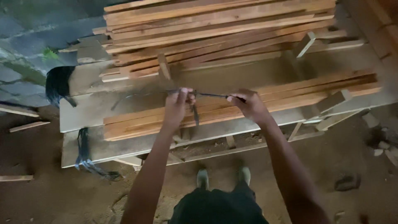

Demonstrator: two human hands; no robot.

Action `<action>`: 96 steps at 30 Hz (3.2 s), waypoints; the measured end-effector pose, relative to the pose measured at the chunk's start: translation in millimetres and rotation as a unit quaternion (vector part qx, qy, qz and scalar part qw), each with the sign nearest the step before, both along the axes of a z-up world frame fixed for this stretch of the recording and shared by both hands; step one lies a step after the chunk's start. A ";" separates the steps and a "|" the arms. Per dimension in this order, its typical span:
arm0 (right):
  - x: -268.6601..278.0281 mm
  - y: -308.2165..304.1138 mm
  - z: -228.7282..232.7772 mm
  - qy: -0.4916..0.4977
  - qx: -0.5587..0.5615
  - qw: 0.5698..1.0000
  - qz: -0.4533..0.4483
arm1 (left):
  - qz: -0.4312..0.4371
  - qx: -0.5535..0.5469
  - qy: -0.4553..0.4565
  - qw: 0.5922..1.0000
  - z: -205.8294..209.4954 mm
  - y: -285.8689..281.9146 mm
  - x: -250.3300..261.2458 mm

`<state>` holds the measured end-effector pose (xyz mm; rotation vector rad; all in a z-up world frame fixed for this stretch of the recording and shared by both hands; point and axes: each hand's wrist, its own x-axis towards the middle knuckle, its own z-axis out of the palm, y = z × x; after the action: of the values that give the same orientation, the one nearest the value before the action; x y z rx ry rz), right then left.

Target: Bundling thin wood slats together using plastic strips.

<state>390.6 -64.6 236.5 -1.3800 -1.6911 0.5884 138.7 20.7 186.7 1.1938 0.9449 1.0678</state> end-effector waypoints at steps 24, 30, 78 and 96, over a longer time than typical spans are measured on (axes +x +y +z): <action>255.0 26.3 -19.7 -0.213 -0.162 0.963 0.031 | 0.106 -0.029 -0.127 0.986 -11.0 -25.2 204.2; 203.5 24.7 6.0 -0.230 -0.254 0.937 0.075 | 0.061 0.018 -0.101 0.993 -28.8 -40.2 261.5; 323.7 102.7 -177.0 -0.224 -0.253 0.939 -0.057 | -0.150 0.124 0.586 0.786 -101.9 -10.0 286.8; 344.9 144.7 -271.3 -0.223 -0.381 0.895 -0.064 | -0.255 0.196 0.702 0.636 -56.3 -24.0 284.7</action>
<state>735.5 80.1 -34.8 -2.3117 -1.7675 0.9768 423.4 -3.3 130.4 2.5586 1.3431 -0.4155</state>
